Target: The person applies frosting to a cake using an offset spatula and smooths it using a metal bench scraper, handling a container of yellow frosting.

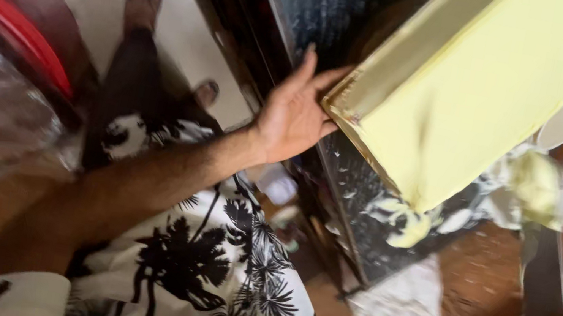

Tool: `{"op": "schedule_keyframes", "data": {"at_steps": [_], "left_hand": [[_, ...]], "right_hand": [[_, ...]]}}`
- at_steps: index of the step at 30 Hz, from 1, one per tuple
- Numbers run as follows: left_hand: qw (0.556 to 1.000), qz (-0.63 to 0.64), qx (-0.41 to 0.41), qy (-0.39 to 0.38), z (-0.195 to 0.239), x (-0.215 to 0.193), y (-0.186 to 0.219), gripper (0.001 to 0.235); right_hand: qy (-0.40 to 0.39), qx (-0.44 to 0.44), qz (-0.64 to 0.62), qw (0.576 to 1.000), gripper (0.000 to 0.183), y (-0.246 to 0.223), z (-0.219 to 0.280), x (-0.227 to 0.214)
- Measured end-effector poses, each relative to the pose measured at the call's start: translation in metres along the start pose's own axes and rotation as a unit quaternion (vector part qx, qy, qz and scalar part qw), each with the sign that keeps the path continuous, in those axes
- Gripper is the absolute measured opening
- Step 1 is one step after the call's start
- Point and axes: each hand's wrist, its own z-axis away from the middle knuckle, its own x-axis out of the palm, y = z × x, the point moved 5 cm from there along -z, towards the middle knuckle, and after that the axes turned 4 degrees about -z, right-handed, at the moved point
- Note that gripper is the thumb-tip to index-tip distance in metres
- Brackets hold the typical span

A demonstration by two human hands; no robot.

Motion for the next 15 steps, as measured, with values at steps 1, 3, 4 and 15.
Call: {"op": "schedule_keyframes", "data": {"at_steps": [1,3,4,15], "left_hand": [[1.000,-0.001,-0.016,0.000,-0.002,0.000,-0.003,0.104],[0.999,0.016,-0.030,0.003,-0.005,0.001,-0.006,0.107],[0.999,0.024,-0.038,-0.007,-0.005,0.005,-0.009,0.108],[0.997,-0.006,-0.074,0.019,-0.006,0.022,0.006,0.119]], "right_hand": [[-0.012,0.001,0.021,1.000,0.046,-0.030,-0.012,-0.001],[-0.021,-0.078,0.201,0.976,0.044,-0.089,-0.034,0.002],[-0.025,-0.106,0.262,0.959,0.044,-0.114,-0.044,0.003],[-0.134,-0.256,0.556,0.779,0.057,-0.216,-0.090,0.061]]}}
